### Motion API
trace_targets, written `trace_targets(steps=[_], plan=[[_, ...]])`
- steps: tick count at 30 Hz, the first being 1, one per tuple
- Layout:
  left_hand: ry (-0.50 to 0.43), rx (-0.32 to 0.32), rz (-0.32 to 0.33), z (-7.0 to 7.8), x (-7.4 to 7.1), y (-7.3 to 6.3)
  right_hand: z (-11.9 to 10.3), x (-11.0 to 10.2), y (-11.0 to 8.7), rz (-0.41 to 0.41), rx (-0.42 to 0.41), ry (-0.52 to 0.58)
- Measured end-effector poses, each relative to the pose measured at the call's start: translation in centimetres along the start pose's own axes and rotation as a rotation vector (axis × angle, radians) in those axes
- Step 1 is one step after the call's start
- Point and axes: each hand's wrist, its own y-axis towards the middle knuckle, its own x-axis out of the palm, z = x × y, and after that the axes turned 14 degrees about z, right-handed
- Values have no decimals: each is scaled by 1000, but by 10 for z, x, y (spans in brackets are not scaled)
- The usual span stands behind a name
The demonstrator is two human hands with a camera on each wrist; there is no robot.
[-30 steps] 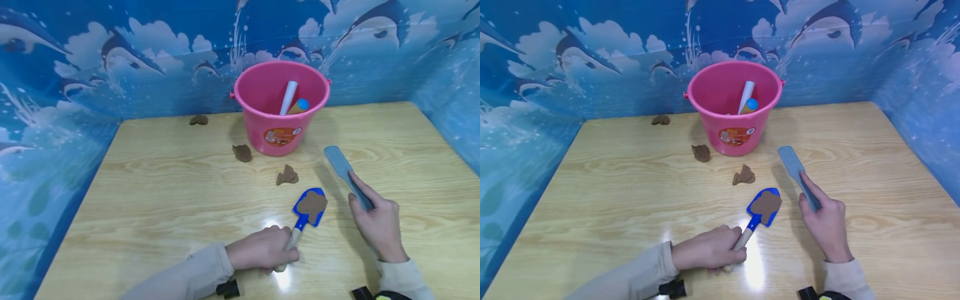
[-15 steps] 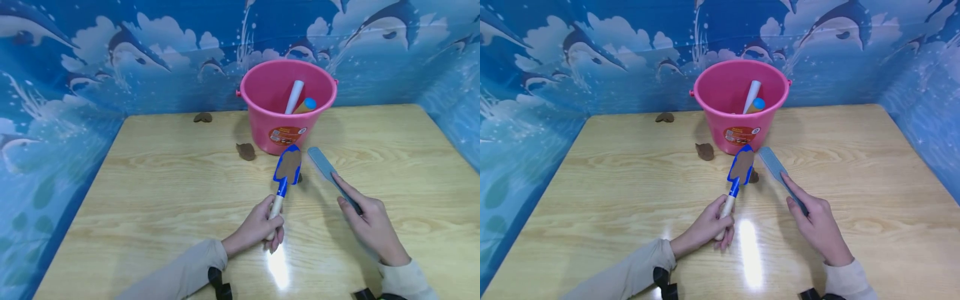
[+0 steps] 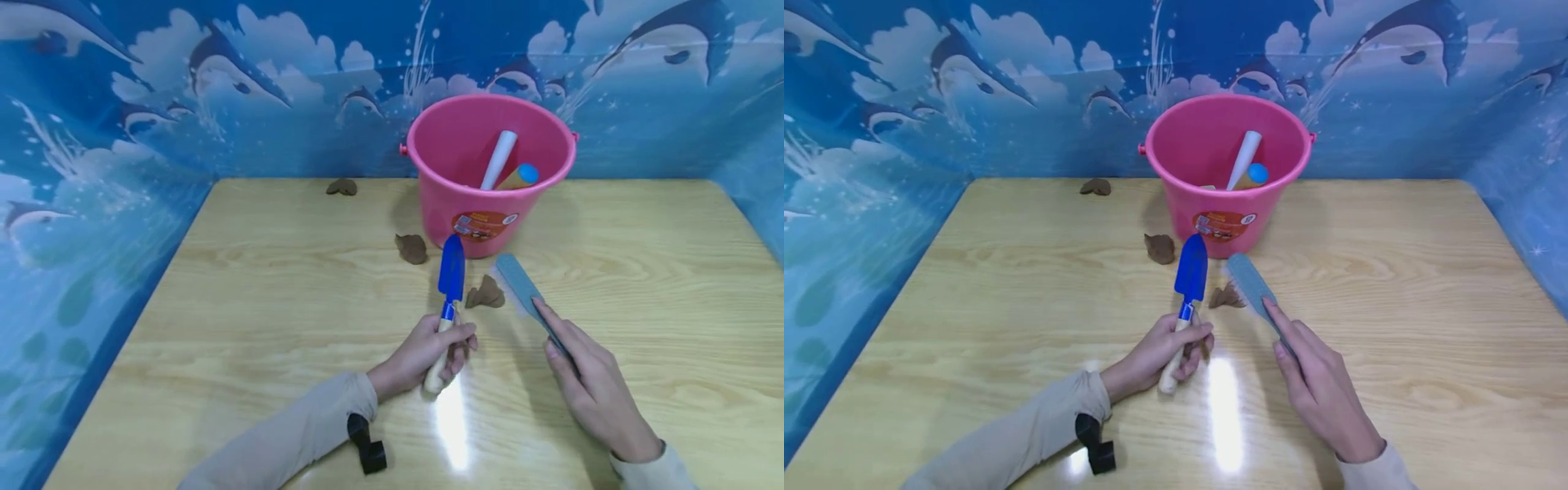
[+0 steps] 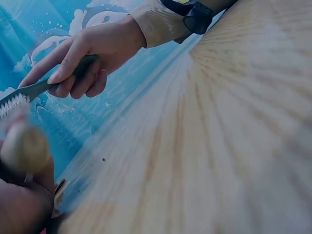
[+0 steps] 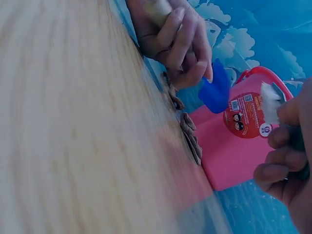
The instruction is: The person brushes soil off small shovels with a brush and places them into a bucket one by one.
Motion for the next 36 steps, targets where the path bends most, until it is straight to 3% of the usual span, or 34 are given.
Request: trace_targets(steps=[3,9,12,14,19,22,27,31,33,36], plan=[[23,47,4,1,2,-3,-1,-1,-1,35,9,12],[-16,85,-112,4,0,-12,0,-3,-1,82,39,13],[-17,105,-123,4,0,-12,0,-4,0,101,51,5],[10,121,-122,3,-1,-11,1,-4,1,98,54,-1],[134,163,-48,1,0,-11,1,-6,2,86,62,-28],[98,131,-47,3,2,-10,1,-8,2,77,87,-33],[-54,56,-169,2,4,-10,1,-8,1,101,84,-23],[-55,7,-174,1,5,-10,2,-6,0,123,65,-24],[-53,-26,-157,1,5,-10,2,-4,-2,101,11,-17],[-37,-53,-152,1,6,-9,1,2,-4,26,-148,-55]])
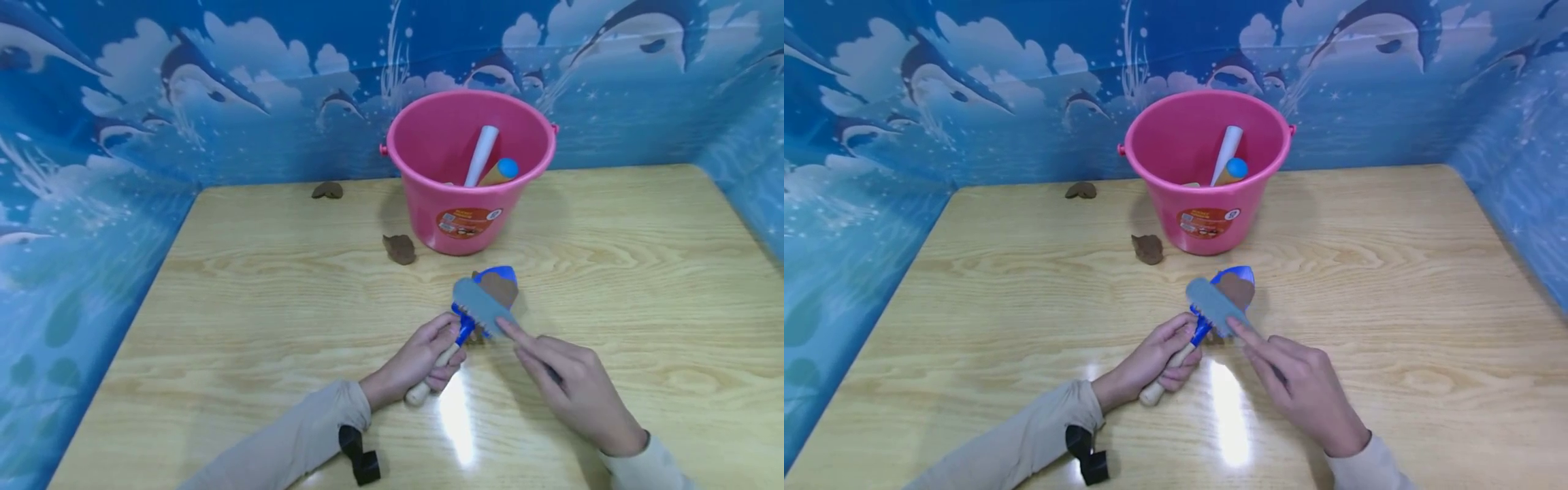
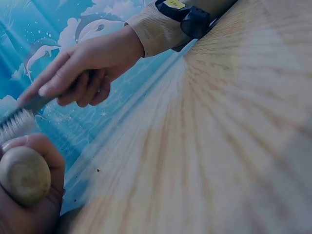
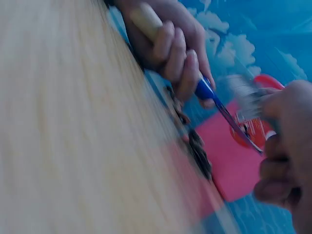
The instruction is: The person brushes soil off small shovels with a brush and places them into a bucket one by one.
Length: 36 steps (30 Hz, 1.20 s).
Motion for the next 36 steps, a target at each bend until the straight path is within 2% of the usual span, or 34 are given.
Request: trace_targets(steps=[2,5,11,16,20,22,25,29,32,36], plan=[[12,-2,5,0,0,0,-1,3,-1,-56,-84,-43],[36,-1,5,0,1,-1,-2,4,-2,-70,-130,-135],[52,5,9,1,1,-1,1,2,-1,-25,-115,-237],[33,-8,31,2,2,-1,8,-1,-3,-2,-51,-296],[26,-4,42,0,1,-1,11,-1,-3,67,-33,-231],[28,3,42,0,0,-1,9,2,-3,64,-65,-173],[38,16,43,-1,1,0,5,4,-4,12,-101,-131],[55,24,54,-1,3,0,4,2,-3,1,-81,-215],[60,23,64,-1,3,-1,8,-2,-2,49,-46,-285],[63,19,68,1,3,-1,13,-5,-3,48,5,-280]])
